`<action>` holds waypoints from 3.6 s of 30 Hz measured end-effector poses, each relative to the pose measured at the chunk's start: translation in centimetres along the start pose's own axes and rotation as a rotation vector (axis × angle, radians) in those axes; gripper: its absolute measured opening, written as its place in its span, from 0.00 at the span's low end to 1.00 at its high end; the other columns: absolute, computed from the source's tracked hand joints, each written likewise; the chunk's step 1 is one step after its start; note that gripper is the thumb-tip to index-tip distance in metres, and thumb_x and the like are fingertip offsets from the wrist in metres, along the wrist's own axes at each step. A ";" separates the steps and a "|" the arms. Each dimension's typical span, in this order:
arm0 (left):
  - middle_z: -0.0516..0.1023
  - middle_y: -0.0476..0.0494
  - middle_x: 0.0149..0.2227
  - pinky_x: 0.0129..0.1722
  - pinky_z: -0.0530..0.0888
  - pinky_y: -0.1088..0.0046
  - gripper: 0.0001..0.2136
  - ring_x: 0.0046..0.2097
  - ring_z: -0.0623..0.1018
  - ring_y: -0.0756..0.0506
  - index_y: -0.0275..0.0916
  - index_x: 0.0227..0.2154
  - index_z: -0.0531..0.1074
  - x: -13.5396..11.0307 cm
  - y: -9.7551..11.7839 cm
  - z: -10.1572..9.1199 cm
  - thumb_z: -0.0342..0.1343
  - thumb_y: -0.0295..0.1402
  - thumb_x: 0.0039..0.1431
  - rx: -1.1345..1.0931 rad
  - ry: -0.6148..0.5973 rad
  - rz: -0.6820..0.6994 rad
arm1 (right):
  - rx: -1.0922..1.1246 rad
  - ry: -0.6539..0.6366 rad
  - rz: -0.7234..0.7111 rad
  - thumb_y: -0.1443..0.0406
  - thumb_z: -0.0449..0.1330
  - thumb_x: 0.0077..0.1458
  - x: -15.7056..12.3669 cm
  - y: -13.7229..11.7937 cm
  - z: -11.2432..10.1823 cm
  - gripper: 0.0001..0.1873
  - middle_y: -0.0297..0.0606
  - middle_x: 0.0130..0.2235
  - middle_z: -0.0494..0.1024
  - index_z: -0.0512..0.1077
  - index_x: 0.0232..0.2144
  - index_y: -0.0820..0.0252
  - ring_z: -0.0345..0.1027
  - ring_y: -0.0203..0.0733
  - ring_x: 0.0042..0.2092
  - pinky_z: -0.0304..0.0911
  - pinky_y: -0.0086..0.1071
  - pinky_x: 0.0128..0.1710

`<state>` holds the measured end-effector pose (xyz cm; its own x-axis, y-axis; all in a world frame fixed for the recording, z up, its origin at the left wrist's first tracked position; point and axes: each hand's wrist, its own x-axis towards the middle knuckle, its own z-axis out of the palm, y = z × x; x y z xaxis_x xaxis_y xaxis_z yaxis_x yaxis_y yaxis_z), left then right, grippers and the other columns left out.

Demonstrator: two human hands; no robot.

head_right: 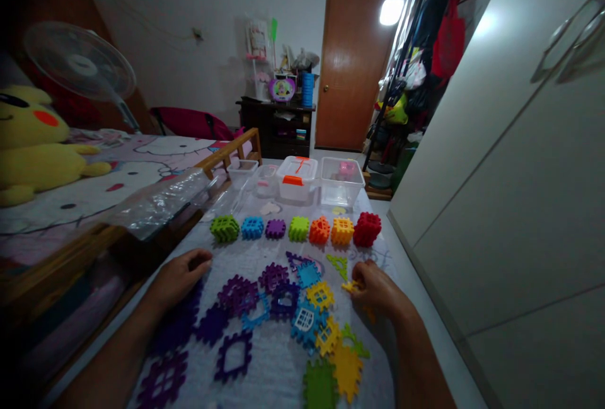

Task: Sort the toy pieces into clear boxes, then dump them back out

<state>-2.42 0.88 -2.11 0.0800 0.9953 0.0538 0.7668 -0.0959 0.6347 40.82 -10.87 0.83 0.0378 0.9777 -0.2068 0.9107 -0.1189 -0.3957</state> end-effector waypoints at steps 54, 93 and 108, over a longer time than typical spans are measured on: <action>0.79 0.43 0.39 0.40 0.73 0.68 0.13 0.36 0.77 0.44 0.40 0.37 0.76 -3.4 8.3 -0.3 0.50 0.40 0.58 -0.067 -0.024 0.268 | 0.147 0.236 -0.303 0.71 0.58 0.49 0.9 -5.0 1.5 0.10 0.37 0.38 0.66 0.67 0.37 0.58 0.63 0.39 0.35 0.61 0.32 0.34; 0.83 0.41 0.40 0.38 0.68 0.71 0.14 0.41 0.79 0.42 0.42 0.40 0.80 -1.7 8.2 2.6 0.50 0.39 0.64 0.345 -0.253 0.367 | 0.271 -0.089 -0.117 0.68 0.59 0.50 0.8 -4.5 2.0 0.11 0.29 0.26 0.74 0.68 0.39 0.58 0.68 0.36 0.28 0.56 0.27 0.26; 0.82 0.42 0.34 0.32 0.63 0.72 0.15 0.36 0.78 0.42 0.42 0.31 0.80 0.0 7.0 3.3 0.50 0.40 0.63 0.318 -0.258 0.297 | 0.280 0.309 0.000 0.62 0.52 0.50 0.5 -1.6 -0.9 0.09 0.31 0.25 0.67 0.69 0.33 0.57 0.63 0.38 0.27 0.56 0.31 0.28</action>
<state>5.02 0.13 -0.21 0.4479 0.8938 -0.0215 0.8402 -0.4125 0.3521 39.78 -10.08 2.15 0.1983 0.9786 0.0546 0.7652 -0.1198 -0.6326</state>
